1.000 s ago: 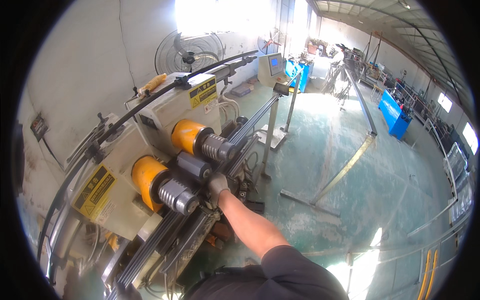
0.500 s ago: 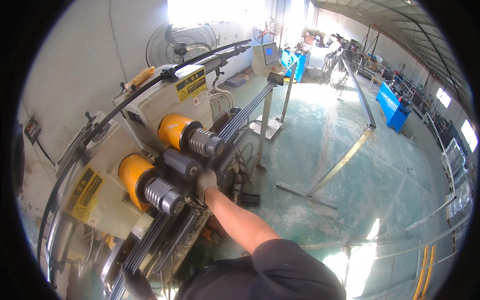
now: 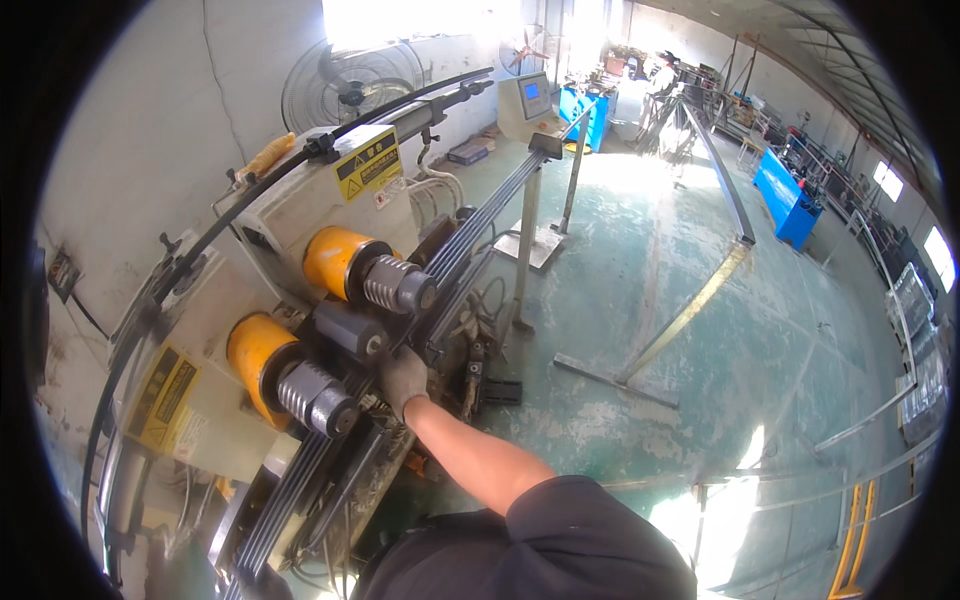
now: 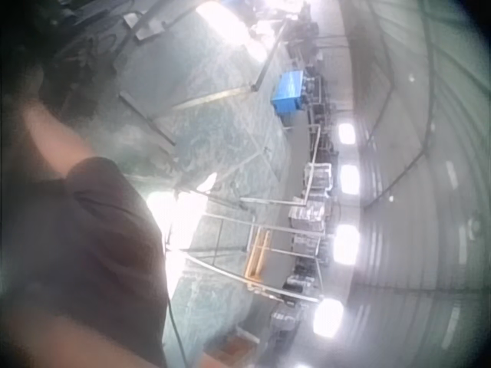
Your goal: The person adjusts a metal bending machine using a hex key, then loads multiple metal rods into the machine. After bending, the person removes the rods and stacks them on a wooden workbench. The person repeats the loading and bending process with additional rods.
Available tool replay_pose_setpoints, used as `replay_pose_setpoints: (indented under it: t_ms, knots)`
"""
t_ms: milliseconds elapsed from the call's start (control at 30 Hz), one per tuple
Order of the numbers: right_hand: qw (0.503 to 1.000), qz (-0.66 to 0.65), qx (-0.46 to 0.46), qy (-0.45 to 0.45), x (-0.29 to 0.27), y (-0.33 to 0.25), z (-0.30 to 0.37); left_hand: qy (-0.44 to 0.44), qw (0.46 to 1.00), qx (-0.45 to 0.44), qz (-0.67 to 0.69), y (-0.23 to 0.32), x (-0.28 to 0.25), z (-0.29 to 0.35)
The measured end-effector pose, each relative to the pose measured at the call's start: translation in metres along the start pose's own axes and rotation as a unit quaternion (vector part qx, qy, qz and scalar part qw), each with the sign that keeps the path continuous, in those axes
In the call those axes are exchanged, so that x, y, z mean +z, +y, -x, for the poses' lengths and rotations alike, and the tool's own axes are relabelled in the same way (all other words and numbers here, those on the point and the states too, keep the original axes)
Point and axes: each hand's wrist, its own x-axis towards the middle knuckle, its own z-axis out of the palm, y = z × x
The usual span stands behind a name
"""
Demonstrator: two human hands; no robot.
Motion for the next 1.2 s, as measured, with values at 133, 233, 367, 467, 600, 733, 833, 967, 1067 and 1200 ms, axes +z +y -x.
replay_pose_setpoints:
  t_ms: [133,233,367,467,600,733,833,967,1067,1200]
  knots:
    - [0.996,-0.082,0.013,0.026,0.005,0.005,0.001,0.04,0.996,-0.075,0.016,-0.02,0.044,0.013]
    - [0.972,-0.205,0.103,0.045,0.01,-0.012,-0.018,0.006,0.999,-0.051,-0.014,-0.044,0.049,0.015]
    - [0.971,-0.203,0.107,0.066,0.01,-0.027,-0.014,-0.026,0.717,0.177,-0.674,-0.047,0.014,0.002]
    - [0.954,-0.25,0.162,0.038,0.002,-0.028,0.0,-0.037,0.729,0.191,-0.656,-0.026,-0.017,-0.006]
    - [0.994,-0.083,0.068,0.006,-0.009,-0.032,-0.003,-0.009,0.7,0.195,-0.687,-0.021,-0.034,-0.008]
    - [0.981,-0.154,0.109,0.034,-0.002,-0.04,-0.007,0.024,0.662,0.194,-0.723,-0.034,-0.014,-0.005]
    - [0.977,-0.179,0.111,0.046,0.002,-0.031,-0.009,0.026,0.806,0.149,-0.573,-0.046,0.017,0.007]
    - [0.822,0.5,-0.269,-0.043,-0.015,0.002,-0.024,-0.008,0.732,0.192,-0.654,-0.053,0.048,0.025]
    - [0.775,0.464,-0.425,-0.058,-0.043,0.036,-0.03,0.021,0.723,0.228,-0.652,-0.047,0.038,0.022]
    - [0.993,-0.09,-0.001,-0.077,-0.097,0.092,-0.009,0.016,0.996,0.033,0.083,-0.017,-0.023,-0.001]
